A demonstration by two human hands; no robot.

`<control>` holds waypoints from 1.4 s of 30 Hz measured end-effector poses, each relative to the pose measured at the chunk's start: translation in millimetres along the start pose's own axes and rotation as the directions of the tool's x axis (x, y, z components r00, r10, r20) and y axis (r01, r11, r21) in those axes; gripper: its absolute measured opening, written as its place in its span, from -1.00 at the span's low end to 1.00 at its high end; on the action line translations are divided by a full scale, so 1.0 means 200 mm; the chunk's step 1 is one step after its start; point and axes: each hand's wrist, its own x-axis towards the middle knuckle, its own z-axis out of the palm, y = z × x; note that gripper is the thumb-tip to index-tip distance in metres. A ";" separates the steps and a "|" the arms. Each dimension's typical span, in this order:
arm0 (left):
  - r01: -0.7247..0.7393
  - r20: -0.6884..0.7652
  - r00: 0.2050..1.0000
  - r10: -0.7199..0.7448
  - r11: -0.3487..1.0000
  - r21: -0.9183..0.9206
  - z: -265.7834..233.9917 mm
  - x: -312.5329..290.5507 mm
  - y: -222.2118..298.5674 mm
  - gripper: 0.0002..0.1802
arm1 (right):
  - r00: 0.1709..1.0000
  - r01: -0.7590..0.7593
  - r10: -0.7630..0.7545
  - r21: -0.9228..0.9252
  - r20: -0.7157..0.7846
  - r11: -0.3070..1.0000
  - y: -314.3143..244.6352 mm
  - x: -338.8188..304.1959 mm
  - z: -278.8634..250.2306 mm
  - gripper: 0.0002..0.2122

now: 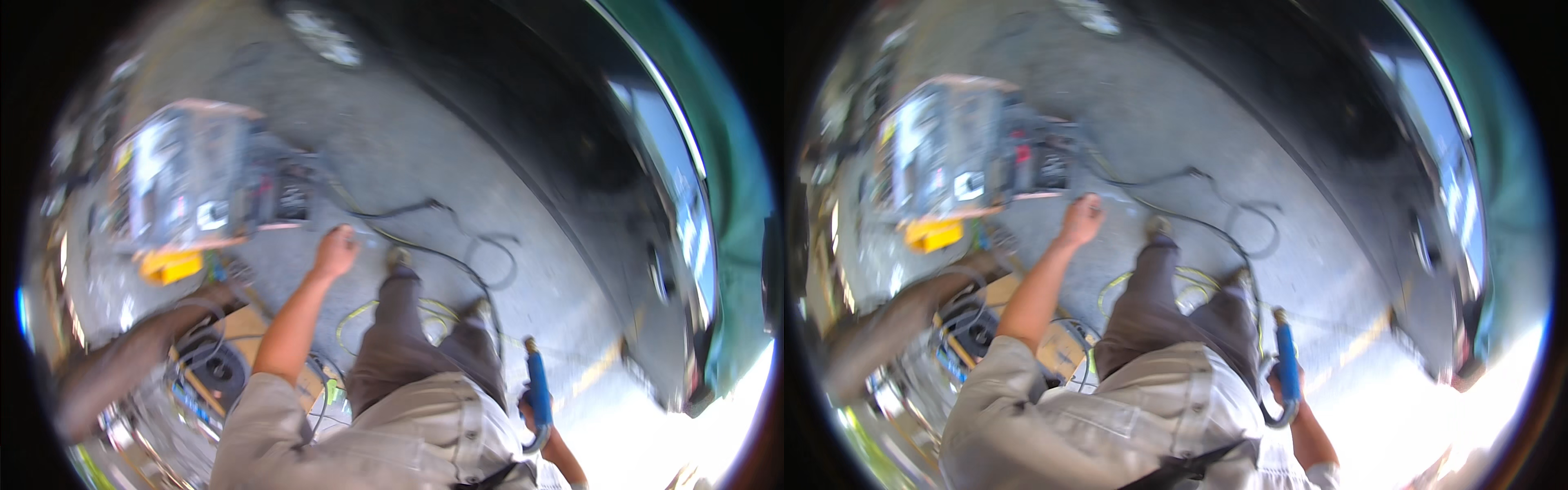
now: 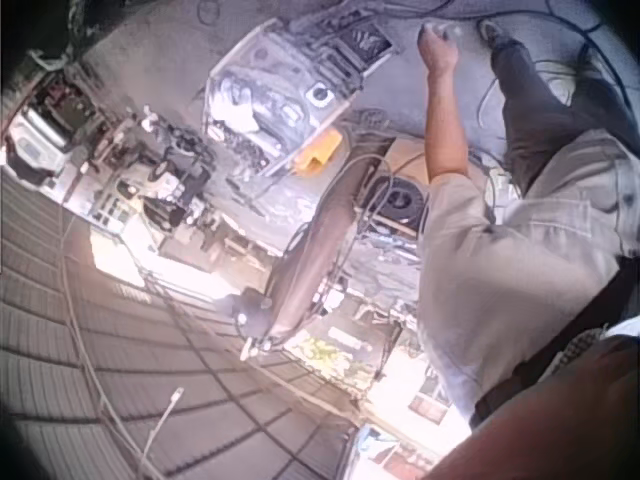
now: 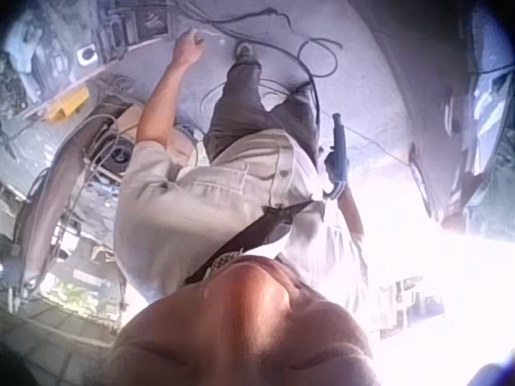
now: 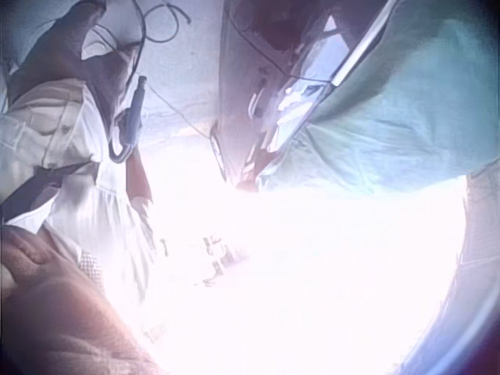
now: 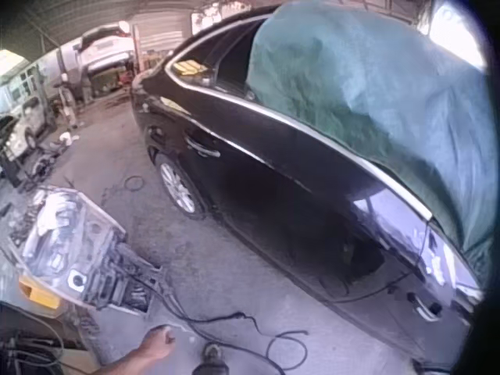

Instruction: The person retrieves a yellow power cord, plugs it into a socket, and picks up an angle grinder. They then use the angle grinder to grind a section of the front bumper of a black car, removing paint and creating a white patch. Finally, they unplug the cord and pick up a pneumatic hose.

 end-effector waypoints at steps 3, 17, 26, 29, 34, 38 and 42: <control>-0.017 0.137 0.990 0.021 0.999 -0.035 0.41 0.22 0.14 -0.76 | 0.958 -0.264 0.285 0.336 -0.015 0.904 0.11 -0.11 0.07 -0.63; -0.516 0.500 0.766 0.404 0.850 0.103 3.29 1.06 0.51 -0.76 | 0.827 -0.508 0.539 0.200 -0.158 0.838 0.95 0.00 0.20 -0.83; -0.544 0.648 0.735 0.198 0.743 0.390 4.01 1.29 0.37 -0.64 | 0.775 -0.559 0.591 0.192 -0.226 0.807 1.13 0.25 0.12 -0.82; -0.512 0.543 0.751 0.376 0.851 0.119 3.72 1.13 0.33 -0.76 | 0.804 -0.498 0.539 0.210 -0.252 0.841 1.11 0.20 0.18 -0.82; -0.527 0.386 0.675 0.629 0.777 -0.345 2.83 0.75 0.58 -0.82 | 0.859 -0.219 0.300 0.234 -0.415 0.947 0.99 0.02 0.34 -0.82; -0.485 0.398 0.642 0.655 0.749 -0.451 1.95 0.34 1.03 -0.83 | 0.858 -0.156 0.115 -0.040 -0.501 0.987 0.79 -0.11 0.28 -0.79; 0.181 0.623 0.622 0.474 0.688 -0.703 1.13 0.02 1.61 -0.74 | 0.694 -0.066 0.148 0.142 -0.705 0.988 0.44 -0.19 0.14 -0.67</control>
